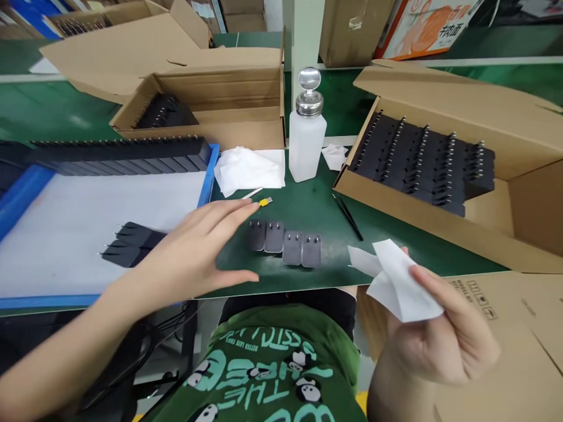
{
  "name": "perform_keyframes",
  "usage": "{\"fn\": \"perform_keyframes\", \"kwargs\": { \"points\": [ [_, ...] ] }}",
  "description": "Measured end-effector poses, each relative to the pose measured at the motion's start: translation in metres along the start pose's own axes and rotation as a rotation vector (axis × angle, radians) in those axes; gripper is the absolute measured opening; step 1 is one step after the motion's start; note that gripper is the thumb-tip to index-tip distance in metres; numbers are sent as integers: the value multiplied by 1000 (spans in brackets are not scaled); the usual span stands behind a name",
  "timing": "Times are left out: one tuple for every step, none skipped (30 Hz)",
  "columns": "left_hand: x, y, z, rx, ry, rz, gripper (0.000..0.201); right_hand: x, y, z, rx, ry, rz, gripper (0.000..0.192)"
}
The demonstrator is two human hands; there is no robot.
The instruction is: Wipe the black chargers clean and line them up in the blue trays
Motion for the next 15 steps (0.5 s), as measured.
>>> {"fn": "perform_keyframes", "kwargs": {
  "points": [
    [6,0,12,28,107,-36,109,2,2,1,16,27,42,49],
    [12,3,22,31,207,-75,114,5,1,1,77,84,82,49],
    [17,8,29,13,294,-120,116,4,0,1,136,112,101,48],
    [23,15,33,-16,367,-174,116,3,0,0,182,116,101,47],
    [27,21,36,-46,421,-234,113,0,-1,0,222,113,92,46],
    [32,26,38,-75,455,-296,109,-2,-3,-1,265,111,84,45],
    [35,31,39,-99,473,-355,104,-3,-4,-2,304,120,91,44],
    [39,34,39,-118,475,-407,99,-2,-4,-3,333,136,112,43],
    [41,36,40,-134,466,-448,93,-2,-5,-4,353,158,138,42],
    [43,37,40,-149,451,-476,88,0,-5,-5,364,183,161,42],
    [44,39,40,-165,434,-497,82,2,-4,-5,370,208,179,42],
    [44,40,38,-182,422,-520,76,4,-3,-6,373,232,191,42],
    [42,40,36,-200,417,-560,70,6,-1,-6,376,240,194,43],
    [40,41,32,-220,419,-627,65,8,1,-6,384,238,188,43],
    [37,41,28,-245,426,-720,62,11,4,-6,392,212,173,42]
  ]
}}
Point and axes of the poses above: each hand's wrist, its own z-axis towards the middle knuckle, its own x-axis out of the palm, y = z × x, the point moved 4 cm from there along z, towards the middle knuckle, and after that the axes turned 13 degrees about -x, right-handed, at the moved point
